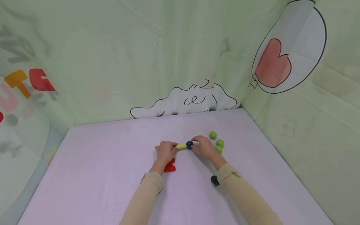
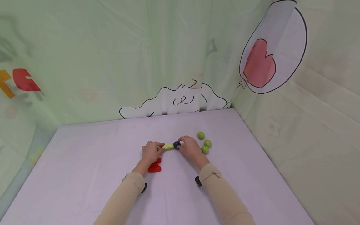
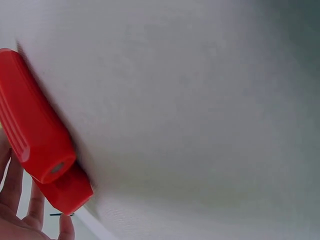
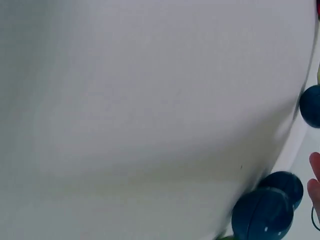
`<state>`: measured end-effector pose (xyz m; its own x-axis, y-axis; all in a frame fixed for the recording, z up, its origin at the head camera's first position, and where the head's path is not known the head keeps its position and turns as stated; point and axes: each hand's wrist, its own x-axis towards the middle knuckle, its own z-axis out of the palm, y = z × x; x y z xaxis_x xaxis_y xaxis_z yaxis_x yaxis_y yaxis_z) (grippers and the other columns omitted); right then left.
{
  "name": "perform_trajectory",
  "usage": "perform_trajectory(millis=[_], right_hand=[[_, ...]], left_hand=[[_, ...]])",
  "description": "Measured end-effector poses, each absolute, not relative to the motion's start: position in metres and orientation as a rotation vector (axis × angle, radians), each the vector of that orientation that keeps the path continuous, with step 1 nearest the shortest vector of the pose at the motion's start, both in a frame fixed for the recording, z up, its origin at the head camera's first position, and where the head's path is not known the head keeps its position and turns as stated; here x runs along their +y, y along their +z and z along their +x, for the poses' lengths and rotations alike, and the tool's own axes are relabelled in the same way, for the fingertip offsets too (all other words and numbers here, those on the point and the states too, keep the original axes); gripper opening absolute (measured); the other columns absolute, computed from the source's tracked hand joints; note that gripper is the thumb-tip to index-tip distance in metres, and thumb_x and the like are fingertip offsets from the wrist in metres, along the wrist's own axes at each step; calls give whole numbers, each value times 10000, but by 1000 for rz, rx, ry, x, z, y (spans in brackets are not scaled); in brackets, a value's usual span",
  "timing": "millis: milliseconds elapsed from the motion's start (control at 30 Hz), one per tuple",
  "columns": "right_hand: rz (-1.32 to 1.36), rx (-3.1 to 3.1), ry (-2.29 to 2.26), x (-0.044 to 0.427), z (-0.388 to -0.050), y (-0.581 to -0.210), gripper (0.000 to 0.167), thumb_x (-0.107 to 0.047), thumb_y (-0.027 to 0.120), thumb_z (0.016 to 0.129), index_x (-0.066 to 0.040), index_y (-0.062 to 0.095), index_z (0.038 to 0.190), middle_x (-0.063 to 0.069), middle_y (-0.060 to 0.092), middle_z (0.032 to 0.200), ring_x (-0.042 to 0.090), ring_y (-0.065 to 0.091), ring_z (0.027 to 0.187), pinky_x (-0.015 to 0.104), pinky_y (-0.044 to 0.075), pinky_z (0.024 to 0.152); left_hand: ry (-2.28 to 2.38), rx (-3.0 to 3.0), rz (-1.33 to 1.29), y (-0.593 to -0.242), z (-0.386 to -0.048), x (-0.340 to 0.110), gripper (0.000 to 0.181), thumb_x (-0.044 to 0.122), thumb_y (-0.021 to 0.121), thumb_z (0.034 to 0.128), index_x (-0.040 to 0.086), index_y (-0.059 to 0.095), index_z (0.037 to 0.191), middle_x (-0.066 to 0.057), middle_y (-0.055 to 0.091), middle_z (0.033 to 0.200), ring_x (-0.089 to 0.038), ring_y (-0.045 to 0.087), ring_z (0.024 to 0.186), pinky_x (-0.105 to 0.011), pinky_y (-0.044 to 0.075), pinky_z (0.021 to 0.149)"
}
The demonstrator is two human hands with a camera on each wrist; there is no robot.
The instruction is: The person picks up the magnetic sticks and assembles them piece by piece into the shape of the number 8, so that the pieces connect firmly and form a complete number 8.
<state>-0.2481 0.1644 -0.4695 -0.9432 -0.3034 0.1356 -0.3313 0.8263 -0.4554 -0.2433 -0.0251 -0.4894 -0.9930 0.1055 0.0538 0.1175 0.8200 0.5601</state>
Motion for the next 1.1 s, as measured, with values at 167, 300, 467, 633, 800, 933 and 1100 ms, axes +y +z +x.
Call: perform_trajectory(millis=[167, 300, 467, 633, 800, 933, 1100], right_hand=[[542, -2863, 794, 175, -245, -467, 266, -79, 692, 801, 16, 632, 1042, 152, 623, 1071, 314, 542, 1069, 421, 407, 919], [523, -2860, 841, 185, -243, -466, 310, -99, 700, 799, 33, 619, 1068, 165, 610, 1097, 325, 526, 1087, 434, 400, 925], [481, -2889, 830, 195, -241, -467, 348, -130, 708, 794, 23, 610, 1090, 164, 592, 1132, 325, 506, 1114, 439, 394, 933], [470, -2904, 765, 202, -241, -467, 344, -134, 712, 786, 13, 614, 1082, 169, 592, 1123, 336, 518, 1096, 449, 410, 908], [489, -2912, 715, 209, -241, -468, 345, -122, 718, 776, 20, 615, 1073, 181, 598, 1104, 351, 534, 1068, 457, 427, 878], [508, -2907, 718, 214, -240, -470, 337, -96, 727, 762, 23, 621, 1059, 187, 608, 1083, 371, 535, 1064, 473, 426, 873], [496, -2929, 766, 216, -241, -471, 310, -59, 732, 752, 19, 629, 1034, 174, 612, 1046, 346, 569, 1002, 448, 453, 838]], left_hand=[[-883, -2963, -208, -489, -241, -26, 216, 237, 682, 827, 170, 716, 1029, 28, 665, 899, -207, 463, 976, -443, 300, 799], [-832, -2950, -235, -489, -239, -26, 208, 261, 692, 814, 159, 726, 993, 5, 657, 925, -223, 455, 1024, -479, 300, 828], [-757, -2934, -261, -489, -236, -24, 190, 282, 709, 795, 152, 739, 930, -5, 660, 939, -236, 463, 1053, -503, 308, 829], [-725, -2911, -235, -488, -233, -22, 183, 293, 717, 784, 153, 746, 899, 2, 672, 880, -229, 480, 1042, -516, 304, 839], [-720, -2890, -184, -487, -230, -21, 170, 294, 722, 775, 151, 747, 863, 22, 669, 796, -220, 491, 1020, -524, 290, 853], [-712, -2866, -136, -488, -229, -22, 174, 299, 719, 774, 149, 743, 860, 38, 646, 721, -220, 495, 986, -520, 285, 850], [-732, -2838, -106, -487, -228, -24, 196, 299, 715, 775, 131, 739, 872, 32, 638, 707, -221, 486, 936, -509, 275, 851]])
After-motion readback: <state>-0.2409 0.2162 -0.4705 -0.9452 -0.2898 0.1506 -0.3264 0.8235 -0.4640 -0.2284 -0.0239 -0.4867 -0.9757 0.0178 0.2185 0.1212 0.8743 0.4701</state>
